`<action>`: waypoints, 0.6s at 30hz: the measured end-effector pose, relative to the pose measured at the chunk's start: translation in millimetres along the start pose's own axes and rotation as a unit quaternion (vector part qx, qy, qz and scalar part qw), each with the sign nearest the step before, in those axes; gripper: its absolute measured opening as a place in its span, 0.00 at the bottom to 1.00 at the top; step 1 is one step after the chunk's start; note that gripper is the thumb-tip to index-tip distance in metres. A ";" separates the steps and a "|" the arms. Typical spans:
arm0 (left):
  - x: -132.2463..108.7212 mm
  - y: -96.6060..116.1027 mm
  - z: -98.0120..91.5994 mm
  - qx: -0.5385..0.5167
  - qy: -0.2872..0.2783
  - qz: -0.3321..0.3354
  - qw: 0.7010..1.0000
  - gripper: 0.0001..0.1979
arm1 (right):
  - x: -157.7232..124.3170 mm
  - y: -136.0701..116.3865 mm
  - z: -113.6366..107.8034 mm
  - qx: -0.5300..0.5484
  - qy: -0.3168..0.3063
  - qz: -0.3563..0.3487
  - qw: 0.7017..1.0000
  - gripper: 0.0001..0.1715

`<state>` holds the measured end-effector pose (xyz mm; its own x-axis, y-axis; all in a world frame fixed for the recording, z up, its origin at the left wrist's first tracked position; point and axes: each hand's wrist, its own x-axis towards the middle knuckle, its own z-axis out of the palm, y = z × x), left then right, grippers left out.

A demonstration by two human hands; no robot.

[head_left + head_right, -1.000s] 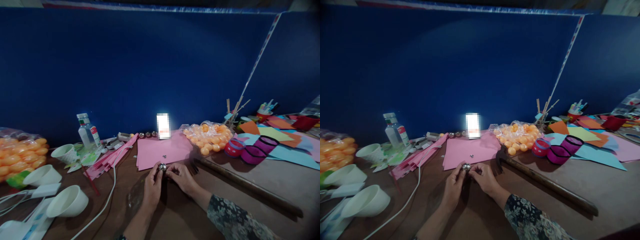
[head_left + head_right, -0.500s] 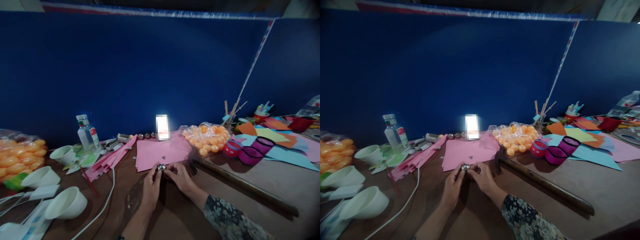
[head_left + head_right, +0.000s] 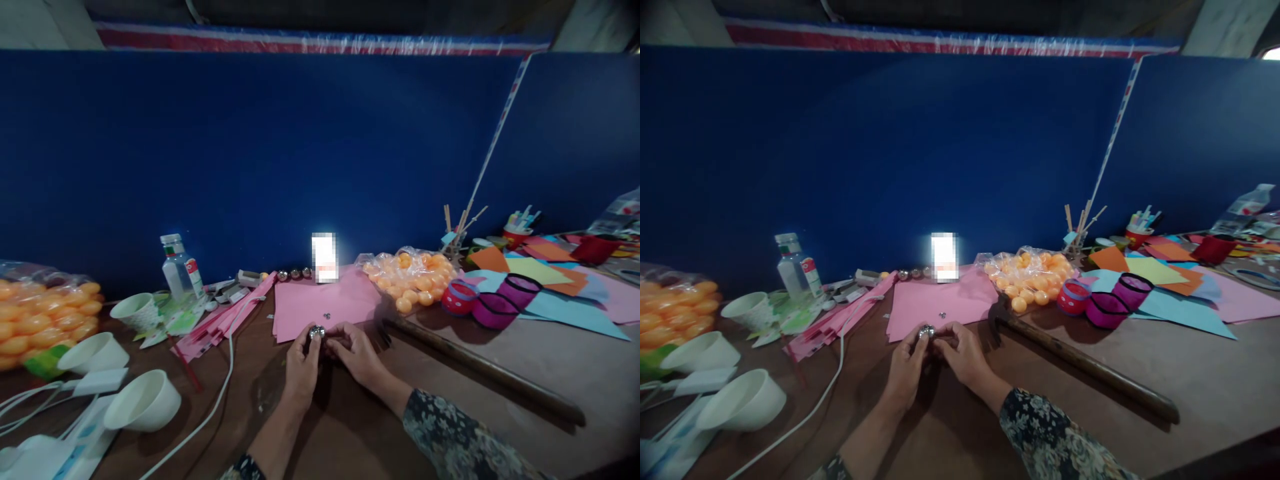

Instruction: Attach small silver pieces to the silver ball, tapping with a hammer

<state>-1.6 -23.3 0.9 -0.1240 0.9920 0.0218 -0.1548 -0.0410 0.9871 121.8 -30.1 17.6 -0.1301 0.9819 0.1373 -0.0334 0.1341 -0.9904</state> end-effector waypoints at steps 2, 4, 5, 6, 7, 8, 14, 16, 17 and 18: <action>-0.4 2.8 -0.7 -0.083 -0.005 -0.039 0.996 0.21 | -7.1 -9.0 -0.8 -0.047 -0.003 -0.035 0.998 0.13; -2.2 7.5 -1.8 -0.168 -0.009 -0.080 0.983 0.21 | -15.9 -19.6 -10.6 -0.127 0.030 -0.073 0.989 0.14; -3.3 10.1 -2.3 -0.207 -0.007 -0.096 0.974 0.21 | -20.5 -24.5 -20.1 -0.177 0.064 -0.092 0.978 0.14; -4.3 12.7 -2.7 -0.244 -0.005 -0.107 0.964 0.20 | -25.0 -28.7 -32.5 -0.232 0.098 -0.106 0.962 0.13; -4.9 14.9 -3.0 -0.276 -0.004 -0.115 0.954 0.18 | -29.3 -31.8 -47.6 -0.304 0.107 -0.124 0.939 0.12; -5.3 16.4 -3.2 -0.303 -0.004 -0.122 0.945 0.16 | -33.3 -33.6 -64.7 -0.381 0.116 -0.137 0.907 0.12; -1.7 12.7 -5.7 -0.369 -0.014 -0.166 0.914 0.13 | -49.1 -15.8 -157.3 -0.647 0.101 -0.059 0.753 0.17; -0.4 9.9 -6.8 -0.375 -0.020 -0.170 0.911 0.13 | -49.3 -4.1 -172.1 -0.667 0.079 -0.045 0.740 0.18; 0.0 8.9 -7.4 -0.376 -0.022 -0.172 0.910 0.13 | -48.5 1.0 -176.6 -0.672 0.070 -0.049 0.735 0.18; 0.3 8.1 -8.0 -0.375 -0.024 -0.174 0.910 0.13 | -47.7 5.1 -179.4 -0.677 0.059 -0.059 0.731 0.19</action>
<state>-10.7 -24.3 7.6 0.1005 0.9637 -0.2473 -0.8049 0.2249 0.5492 305.6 -52.2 3.3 -0.1176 0.9467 0.2998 0.9846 0.1505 -0.0889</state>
